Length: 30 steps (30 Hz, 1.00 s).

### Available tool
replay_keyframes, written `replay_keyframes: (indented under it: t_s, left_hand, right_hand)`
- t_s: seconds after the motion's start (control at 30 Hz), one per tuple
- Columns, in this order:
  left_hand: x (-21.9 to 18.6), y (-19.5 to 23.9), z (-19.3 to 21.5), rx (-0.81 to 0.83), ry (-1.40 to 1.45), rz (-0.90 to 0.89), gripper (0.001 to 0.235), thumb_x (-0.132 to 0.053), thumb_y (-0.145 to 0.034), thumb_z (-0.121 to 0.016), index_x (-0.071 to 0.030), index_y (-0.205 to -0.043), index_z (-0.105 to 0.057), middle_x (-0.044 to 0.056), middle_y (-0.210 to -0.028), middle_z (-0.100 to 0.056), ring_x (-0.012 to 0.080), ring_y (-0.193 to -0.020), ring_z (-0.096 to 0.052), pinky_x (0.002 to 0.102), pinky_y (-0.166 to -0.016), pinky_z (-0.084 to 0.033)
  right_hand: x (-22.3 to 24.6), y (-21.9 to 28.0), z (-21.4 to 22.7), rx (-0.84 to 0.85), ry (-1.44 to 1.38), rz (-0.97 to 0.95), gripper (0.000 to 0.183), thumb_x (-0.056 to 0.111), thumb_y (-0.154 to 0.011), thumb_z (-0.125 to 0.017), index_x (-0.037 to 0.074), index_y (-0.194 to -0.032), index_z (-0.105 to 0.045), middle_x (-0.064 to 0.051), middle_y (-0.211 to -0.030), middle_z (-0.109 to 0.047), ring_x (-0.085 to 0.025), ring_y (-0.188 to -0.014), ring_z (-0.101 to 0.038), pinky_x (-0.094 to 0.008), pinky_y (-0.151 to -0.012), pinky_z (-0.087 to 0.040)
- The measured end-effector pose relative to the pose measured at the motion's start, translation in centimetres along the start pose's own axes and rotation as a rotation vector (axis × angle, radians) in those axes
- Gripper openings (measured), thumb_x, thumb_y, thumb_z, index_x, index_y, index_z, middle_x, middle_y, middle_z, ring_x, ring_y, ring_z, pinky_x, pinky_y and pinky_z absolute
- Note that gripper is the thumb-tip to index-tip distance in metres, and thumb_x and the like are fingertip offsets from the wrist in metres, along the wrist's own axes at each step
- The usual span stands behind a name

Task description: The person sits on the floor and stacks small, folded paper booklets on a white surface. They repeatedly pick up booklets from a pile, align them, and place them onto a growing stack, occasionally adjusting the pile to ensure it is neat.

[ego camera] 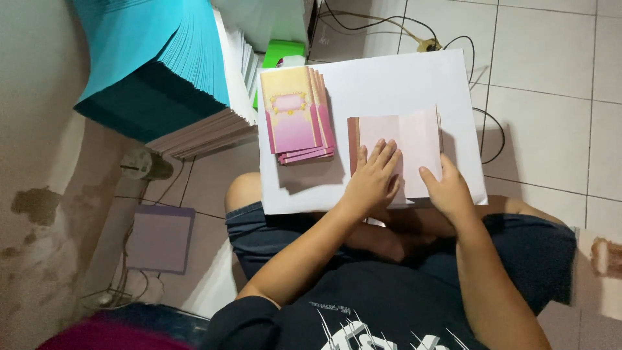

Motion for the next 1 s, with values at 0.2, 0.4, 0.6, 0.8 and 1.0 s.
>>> replay_keyframes:
  t_s: [0.2,0.4,0.6,0.8,1.0]
  left_hand:
    - [3.3,0.1,-0.3,0.008,0.558,0.151,0.048,-0.027,-0.109,-0.049,-0.002,-0.149,-0.051,0.019,-0.158,-0.050,0.0372,-0.154,-0.043,0.057,-0.133,-0.018]
    - [3.7,0.3,3.6,-0.300,0.751,0.034,0.075,-0.030,-0.107,-0.048,0.007,-0.161,-0.011,0.030,-0.169,-0.007,0.0459,-0.158,-0.007,0.055,-0.128,-0.009]
    - [1.1,-0.1,0.7,-0.072,-0.002,0.077,0.060,-0.028,-0.105,-0.046,0.008,-0.152,-0.038,0.028,-0.162,-0.034,0.0442,-0.153,-0.030,0.058,-0.127,-0.020]
    - [1.2,0.2,-0.3,-0.096,-0.076,0.066,0.057,-0.024,-0.103,-0.044,0.008,-0.150,-0.043,0.025,-0.160,-0.040,0.0420,-0.152,-0.036,0.058,-0.126,-0.024]
    - [2.0,-0.3,-1.2,-0.096,-0.099,0.160,0.057,-0.021,-0.102,-0.042,0.007,-0.152,-0.041,0.024,-0.163,-0.039,0.0382,-0.154,-0.033,0.055,-0.127,-0.021]
  right_hand:
    - [3.7,3.4,-2.1,0.223,0.026,0.377,0.059,0.021,-0.106,-0.041,0.004,-0.161,-0.031,-0.024,-0.165,-0.031,-0.032,-0.152,-0.029,-0.042,-0.120,-0.025]
    - [2.8,3.5,-5.4,0.124,0.667,0.560,0.059,0.019,-0.101,-0.049,-0.001,-0.154,-0.035,-0.023,-0.162,-0.032,-0.038,-0.151,-0.031,-0.050,-0.120,-0.025]
    - [2.3,4.5,-5.2,0.034,0.744,0.642,0.052,0.009,-0.100,-0.046,0.001,-0.151,-0.040,-0.019,-0.164,-0.039,-0.032,-0.152,-0.039,-0.045,-0.124,-0.034]
    - [3.0,0.0,-5.6,0.027,0.808,0.638,0.059,0.022,-0.102,-0.045,0.001,-0.157,-0.035,-0.019,-0.162,-0.037,-0.033,-0.149,-0.035,-0.049,-0.121,-0.027]
    - [4.3,-5.3,-5.7,0.076,0.789,0.642,0.058,0.025,-0.106,-0.038,0.004,-0.160,-0.033,-0.014,-0.166,-0.034,-0.029,-0.153,-0.030,-0.047,-0.124,-0.019]
Point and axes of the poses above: each hand's wrist, its own y-axis away from the middle knuckle, its own z-axis out of the back of the hand, x = y × z, the point moved 7 cm from there along -y, towards the middle knuckle
